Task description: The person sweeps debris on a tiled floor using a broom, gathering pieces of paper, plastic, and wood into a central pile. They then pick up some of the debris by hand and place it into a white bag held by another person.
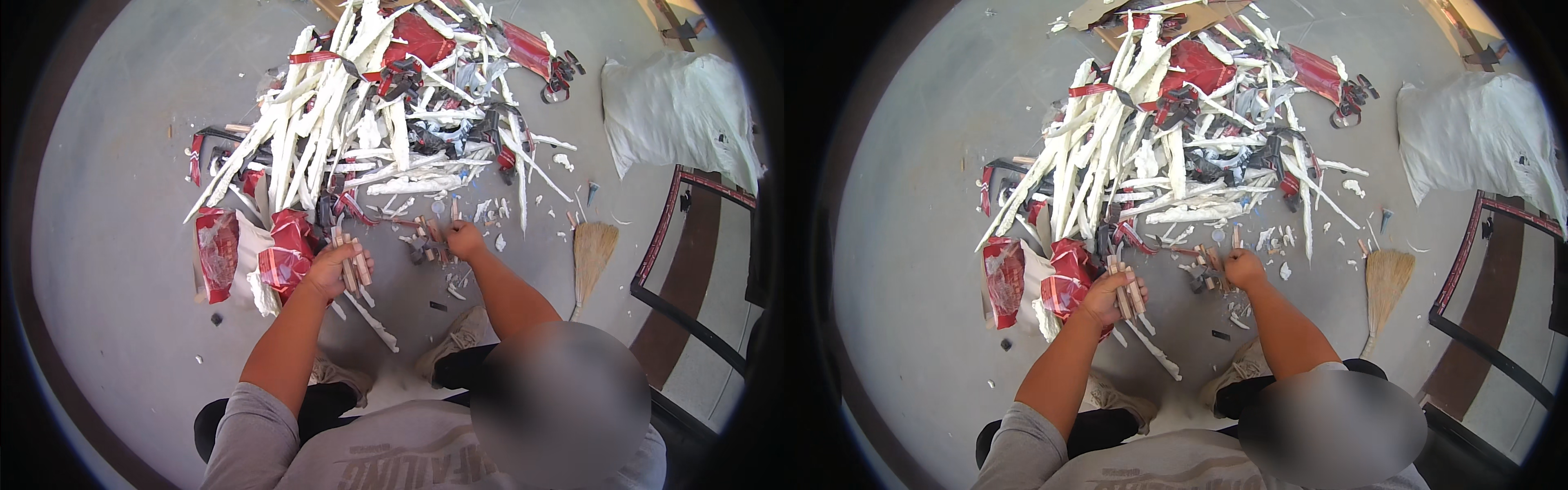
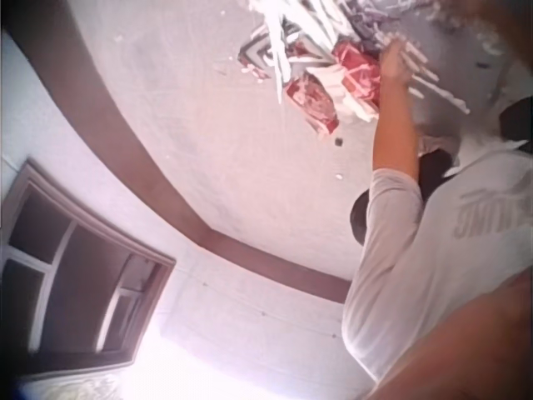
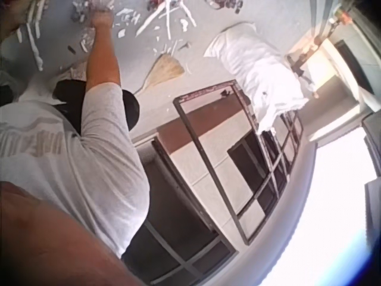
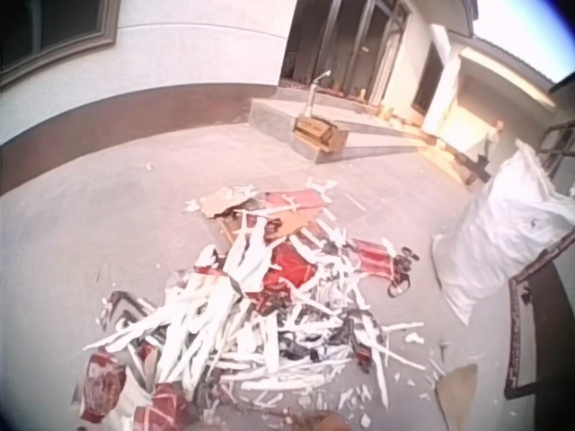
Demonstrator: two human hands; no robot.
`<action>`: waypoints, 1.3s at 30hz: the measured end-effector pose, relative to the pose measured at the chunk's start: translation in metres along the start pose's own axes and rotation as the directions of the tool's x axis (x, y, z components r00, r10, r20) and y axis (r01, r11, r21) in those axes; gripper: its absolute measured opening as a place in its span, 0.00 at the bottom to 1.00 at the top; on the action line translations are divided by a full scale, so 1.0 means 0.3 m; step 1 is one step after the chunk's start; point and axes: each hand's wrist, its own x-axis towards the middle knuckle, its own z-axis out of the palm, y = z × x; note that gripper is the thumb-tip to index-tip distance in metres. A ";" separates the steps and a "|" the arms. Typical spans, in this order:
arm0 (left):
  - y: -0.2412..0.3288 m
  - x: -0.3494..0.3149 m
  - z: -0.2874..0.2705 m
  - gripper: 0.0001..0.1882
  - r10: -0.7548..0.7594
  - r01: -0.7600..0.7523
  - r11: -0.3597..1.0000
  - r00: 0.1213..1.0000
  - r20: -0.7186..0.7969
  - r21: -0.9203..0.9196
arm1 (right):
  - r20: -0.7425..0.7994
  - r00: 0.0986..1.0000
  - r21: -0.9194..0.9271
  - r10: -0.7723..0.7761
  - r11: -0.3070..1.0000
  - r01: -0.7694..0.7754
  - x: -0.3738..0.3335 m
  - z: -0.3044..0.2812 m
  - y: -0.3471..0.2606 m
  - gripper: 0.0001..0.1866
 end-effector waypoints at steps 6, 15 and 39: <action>0.003 -0.034 -0.044 0.11 0.030 -0.030 0.999 0.999 0.018 -0.011 | -0.074 0.995 -0.173 -0.061 0.984 0.048 -0.088 -0.044 -0.028 0.23; -0.039 -0.043 -0.010 0.13 -0.009 0.010 0.995 1.000 -0.014 0.095 | -0.364 0.931 0.061 0.002 0.998 0.021 -0.075 0.014 -0.114 0.19; -0.067 -0.023 0.040 0.13 -0.020 0.020 0.989 1.000 -0.007 0.147 | -0.145 0.983 0.514 0.117 0.857 -0.026 -0.017 -0.333 -0.078 0.10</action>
